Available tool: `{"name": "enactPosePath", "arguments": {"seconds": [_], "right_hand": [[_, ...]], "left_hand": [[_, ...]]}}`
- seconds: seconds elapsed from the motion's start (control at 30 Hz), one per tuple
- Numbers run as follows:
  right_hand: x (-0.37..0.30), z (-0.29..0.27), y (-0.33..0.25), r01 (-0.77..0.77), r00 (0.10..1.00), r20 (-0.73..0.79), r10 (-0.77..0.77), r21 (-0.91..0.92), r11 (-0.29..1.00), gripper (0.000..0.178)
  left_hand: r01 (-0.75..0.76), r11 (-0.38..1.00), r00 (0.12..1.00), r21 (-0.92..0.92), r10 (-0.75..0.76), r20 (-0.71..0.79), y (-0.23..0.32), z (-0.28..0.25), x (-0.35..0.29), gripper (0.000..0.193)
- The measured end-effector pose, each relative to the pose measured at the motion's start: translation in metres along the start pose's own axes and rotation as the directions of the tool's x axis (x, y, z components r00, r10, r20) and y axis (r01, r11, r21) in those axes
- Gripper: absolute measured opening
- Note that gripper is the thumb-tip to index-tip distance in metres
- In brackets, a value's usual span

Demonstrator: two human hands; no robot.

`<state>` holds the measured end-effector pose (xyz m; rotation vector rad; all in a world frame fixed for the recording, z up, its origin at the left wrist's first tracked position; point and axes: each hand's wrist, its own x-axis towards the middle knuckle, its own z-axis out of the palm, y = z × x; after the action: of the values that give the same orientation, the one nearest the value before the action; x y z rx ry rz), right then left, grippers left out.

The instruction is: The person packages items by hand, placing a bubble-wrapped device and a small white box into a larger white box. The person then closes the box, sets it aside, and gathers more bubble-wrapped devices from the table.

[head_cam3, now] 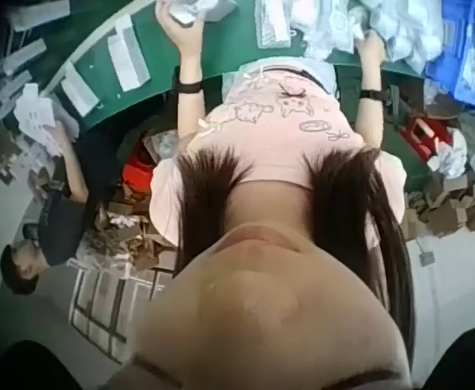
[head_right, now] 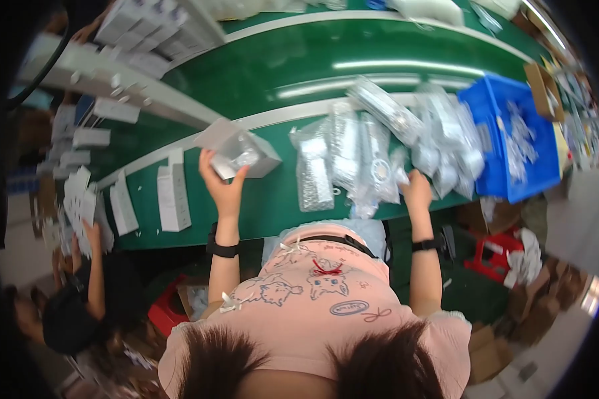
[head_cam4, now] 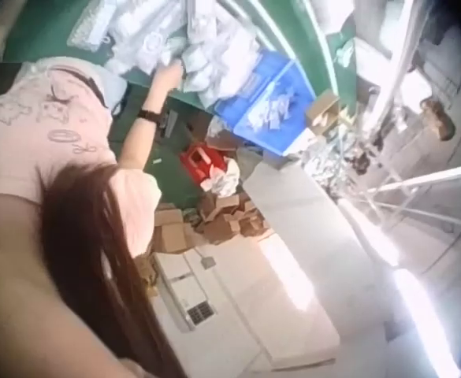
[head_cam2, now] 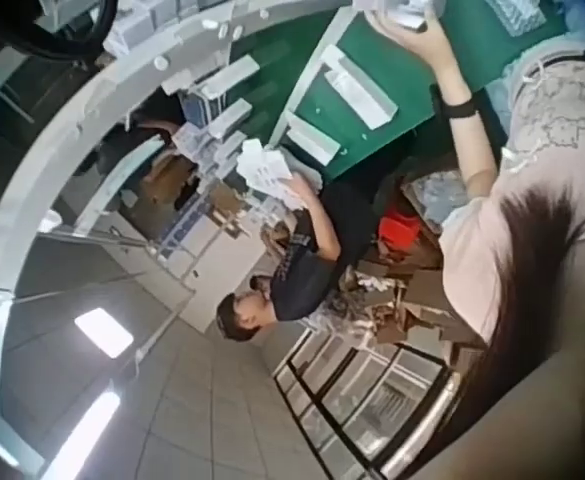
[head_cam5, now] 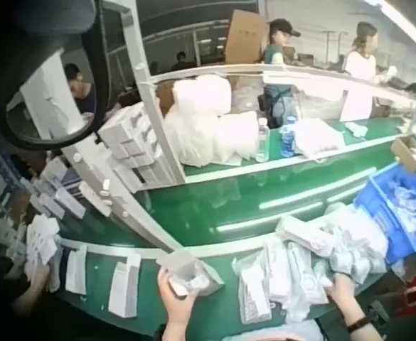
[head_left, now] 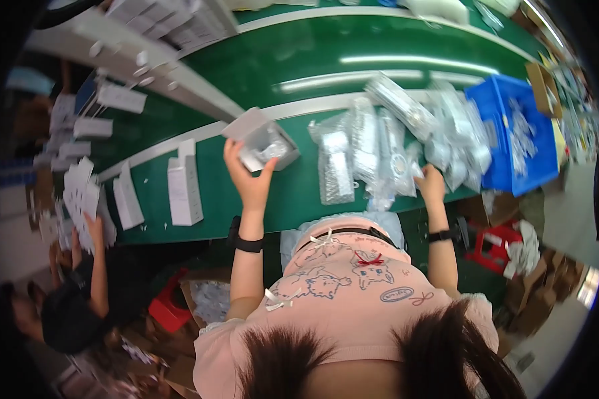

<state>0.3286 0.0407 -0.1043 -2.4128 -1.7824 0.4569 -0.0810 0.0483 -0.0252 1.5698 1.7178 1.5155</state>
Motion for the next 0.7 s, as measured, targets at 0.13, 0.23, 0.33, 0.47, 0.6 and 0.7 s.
{"name": "enactPosePath", "arguments": {"seconds": [0.13,0.23,0.33,0.47,0.6,0.7], "right_hand": [[0.007,-0.051,-0.018,0.183,0.980,-0.059,-0.190,-0.102,0.978,0.014],[-0.018,-0.114,-0.077,0.473,0.881,-0.049,-0.471,0.136,0.870,0.016],[-0.051,-0.154,-0.152,0.524,0.834,-0.169,-0.525,0.543,0.656,0.020],[-0.065,-0.147,-0.204,0.810,0.490,-0.331,-0.806,0.514,0.282,0.030],[-0.071,-0.124,-0.253,0.951,-0.025,-0.378,-0.925,0.276,-0.139,0.032],[-0.070,-0.113,-0.265,0.950,-0.147,-0.233,-0.961,0.237,-0.203,0.030]], "left_hand": [[0.066,0.987,0.997,0.147,-0.059,-0.052,0.031,-0.013,0.007,0.021],[0.113,0.971,0.990,0.209,-0.092,-0.104,0.039,-0.029,-0.014,0.016],[0.207,0.971,0.972,0.123,-0.190,-0.136,0.042,-0.014,-0.031,0.015],[0.149,0.988,0.977,0.038,-0.142,-0.160,0.067,0.000,-0.034,0.010],[0.104,0.994,0.963,0.032,-0.092,-0.254,0.070,0.003,-0.033,0.008],[0.098,0.995,0.956,0.017,-0.089,-0.281,0.069,0.008,-0.032,0.008]]}}
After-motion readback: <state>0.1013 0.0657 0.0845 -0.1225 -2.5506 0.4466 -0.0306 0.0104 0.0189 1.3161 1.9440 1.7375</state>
